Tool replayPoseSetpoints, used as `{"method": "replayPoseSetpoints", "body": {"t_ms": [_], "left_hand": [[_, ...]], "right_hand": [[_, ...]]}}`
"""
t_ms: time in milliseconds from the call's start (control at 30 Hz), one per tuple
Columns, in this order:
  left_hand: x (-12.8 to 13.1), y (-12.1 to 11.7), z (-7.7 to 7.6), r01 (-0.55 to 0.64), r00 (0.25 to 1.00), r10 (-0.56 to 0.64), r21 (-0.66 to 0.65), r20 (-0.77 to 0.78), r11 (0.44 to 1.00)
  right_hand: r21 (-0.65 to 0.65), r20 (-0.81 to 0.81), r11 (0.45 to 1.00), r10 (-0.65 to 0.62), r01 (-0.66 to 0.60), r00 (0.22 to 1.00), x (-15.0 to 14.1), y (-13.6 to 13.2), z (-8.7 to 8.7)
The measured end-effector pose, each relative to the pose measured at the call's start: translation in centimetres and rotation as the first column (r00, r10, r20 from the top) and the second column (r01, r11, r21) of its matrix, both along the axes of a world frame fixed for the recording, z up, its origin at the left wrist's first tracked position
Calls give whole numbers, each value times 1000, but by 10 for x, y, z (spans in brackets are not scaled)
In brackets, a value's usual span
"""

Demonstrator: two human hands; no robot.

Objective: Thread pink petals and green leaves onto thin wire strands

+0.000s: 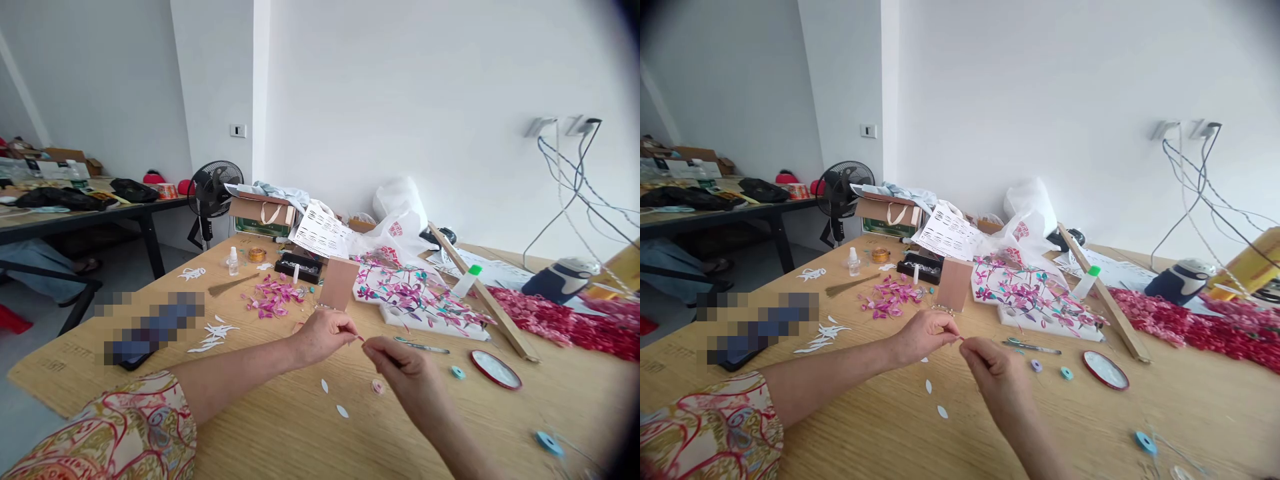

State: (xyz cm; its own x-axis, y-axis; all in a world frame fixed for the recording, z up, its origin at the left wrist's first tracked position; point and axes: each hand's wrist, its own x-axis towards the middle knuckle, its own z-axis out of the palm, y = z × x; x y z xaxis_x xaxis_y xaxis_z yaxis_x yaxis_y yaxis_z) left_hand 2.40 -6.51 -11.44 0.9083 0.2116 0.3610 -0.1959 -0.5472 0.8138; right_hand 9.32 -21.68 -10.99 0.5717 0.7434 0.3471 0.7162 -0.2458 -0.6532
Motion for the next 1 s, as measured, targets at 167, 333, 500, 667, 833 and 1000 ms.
{"method": "replayPoseSetpoints", "body": {"t_ms": [167, 333, 500, 667, 833, 1000], "left_hand": [[-8, -3, 6, 157, 982, -174, -191, -76, 969], [-11, -5, 6, 194, 968, -250, -542, -30, 818], [-6, -2, 2, 64, 996, -92, -560, -22, 826], [-3, 1, 0, -48, 998, 34, -297, -53, 954], [-8, 0, 7, 50, 994, -63, -134, -95, 990], [-13, -1, 9, 246, 949, -302, -392, -88, 886]], "right_hand": [[57, -182, 998, -19, 30, 983, 26, 4, 15], [137, -534, 989, 114, -47, 838, 28, 15, -7], [122, -581, 992, 88, -20, 809, 7, 19, -29], [22, -202, 999, 51, -47, 978, -10, 8, -22], [-2, 28, 1000, -25, 25, 999, 3, -1, 10], [44, -214, 998, 42, -33, 976, 20, 8, 17]]}}
